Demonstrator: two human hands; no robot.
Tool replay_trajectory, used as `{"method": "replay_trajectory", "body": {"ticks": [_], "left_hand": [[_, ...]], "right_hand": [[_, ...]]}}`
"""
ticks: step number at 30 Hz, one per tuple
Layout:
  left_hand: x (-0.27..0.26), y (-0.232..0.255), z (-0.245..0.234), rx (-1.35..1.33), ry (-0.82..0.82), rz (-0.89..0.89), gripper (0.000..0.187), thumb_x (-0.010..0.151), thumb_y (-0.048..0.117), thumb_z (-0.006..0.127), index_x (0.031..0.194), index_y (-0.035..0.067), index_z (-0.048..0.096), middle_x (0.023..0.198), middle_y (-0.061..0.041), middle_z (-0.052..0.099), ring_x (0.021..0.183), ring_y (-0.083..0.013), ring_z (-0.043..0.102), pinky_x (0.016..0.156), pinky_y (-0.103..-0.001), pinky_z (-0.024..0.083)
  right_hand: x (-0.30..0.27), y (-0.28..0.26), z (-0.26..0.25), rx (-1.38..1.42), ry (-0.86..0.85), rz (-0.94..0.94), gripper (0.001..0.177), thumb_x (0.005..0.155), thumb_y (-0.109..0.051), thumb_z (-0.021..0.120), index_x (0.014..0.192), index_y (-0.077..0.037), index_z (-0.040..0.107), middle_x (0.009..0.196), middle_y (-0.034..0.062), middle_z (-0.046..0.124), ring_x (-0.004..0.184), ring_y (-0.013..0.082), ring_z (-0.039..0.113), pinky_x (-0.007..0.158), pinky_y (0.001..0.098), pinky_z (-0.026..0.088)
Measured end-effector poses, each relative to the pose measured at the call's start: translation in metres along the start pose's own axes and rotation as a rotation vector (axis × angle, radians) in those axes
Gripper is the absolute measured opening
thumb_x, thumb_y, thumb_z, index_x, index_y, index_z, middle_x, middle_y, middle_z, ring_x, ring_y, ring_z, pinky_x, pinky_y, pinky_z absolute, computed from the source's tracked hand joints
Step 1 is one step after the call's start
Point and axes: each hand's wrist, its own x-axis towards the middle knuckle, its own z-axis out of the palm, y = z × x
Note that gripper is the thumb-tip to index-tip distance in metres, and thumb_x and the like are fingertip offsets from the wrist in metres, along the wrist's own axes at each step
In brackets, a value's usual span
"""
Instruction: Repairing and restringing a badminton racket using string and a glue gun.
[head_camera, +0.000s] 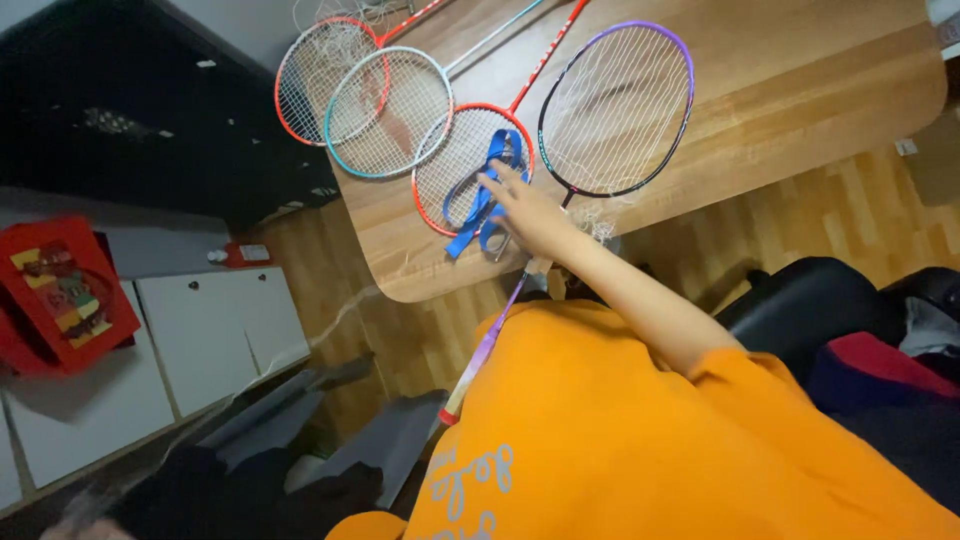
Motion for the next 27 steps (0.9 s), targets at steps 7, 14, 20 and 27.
{"method": "replay_trajectory", "body": {"ticks": [7, 14, 20, 27], "left_hand": [[-0.024, 0.024, 0.163, 0.122, -0.211, 0.029, 0.04, 0.098, 0.02, 0.082, 0.133, 0.006, 0.067, 0.112, -0.02, 0.069, 0.101, -0.0387, 0.067, 0.077, -0.054, 0.053], [-0.233, 0.403, 0.274, -0.328, -1.006, 0.211, 0.017, 0.089, 0.031, 0.082, 0.101, 0.02, 0.079, 0.091, -0.002, 0.076, 0.081, -0.0127, 0.067, 0.068, -0.031, 0.057], [-0.275, 0.416, 0.352, -0.281, -1.743, 0.221, 0.01, 0.095, 0.018, 0.063, 0.092, 0.013, 0.072, 0.065, 0.002, 0.065, 0.047, 0.0016, 0.044, 0.044, -0.012, 0.036], [-0.12, 0.276, 0.365, 0.247, -0.518, 0.608, 0.007, 0.087, 0.017, 0.079, 0.093, 0.015, 0.077, 0.081, -0.009, 0.074, 0.085, -0.0311, 0.074, 0.076, -0.038, 0.058]], "right_hand": [[0.034, -0.037, 0.06, 0.012, -0.171, -0.133, 0.018, 0.084, -0.003, 0.071, 0.098, -0.015, 0.069, 0.096, 0.0136, 0.07, 0.092, 0.0352, 0.072, 0.083, 0.0458, 0.059], [0.002, -0.151, 0.116, 0.001, -0.326, -0.818, 0.006, 0.089, -0.003, 0.067, 0.084, -0.006, 0.068, 0.075, 0.0073, 0.071, 0.07, 0.0279, 0.07, 0.065, 0.0382, 0.059], [-0.025, -0.185, 0.092, -0.005, -0.352, -1.058, 0.01, 0.089, -0.017, 0.056, 0.084, -0.025, 0.059, 0.06, -0.0124, 0.062, 0.057, 0.0098, 0.066, 0.057, 0.0311, 0.057], [0.019, -0.129, -0.032, 0.138, -0.092, -0.281, 0.053, 0.082, 0.005, 0.062, 0.134, -0.006, 0.058, 0.139, 0.0142, 0.057, 0.113, 0.0327, 0.068, 0.093, 0.0425, 0.059]]}}
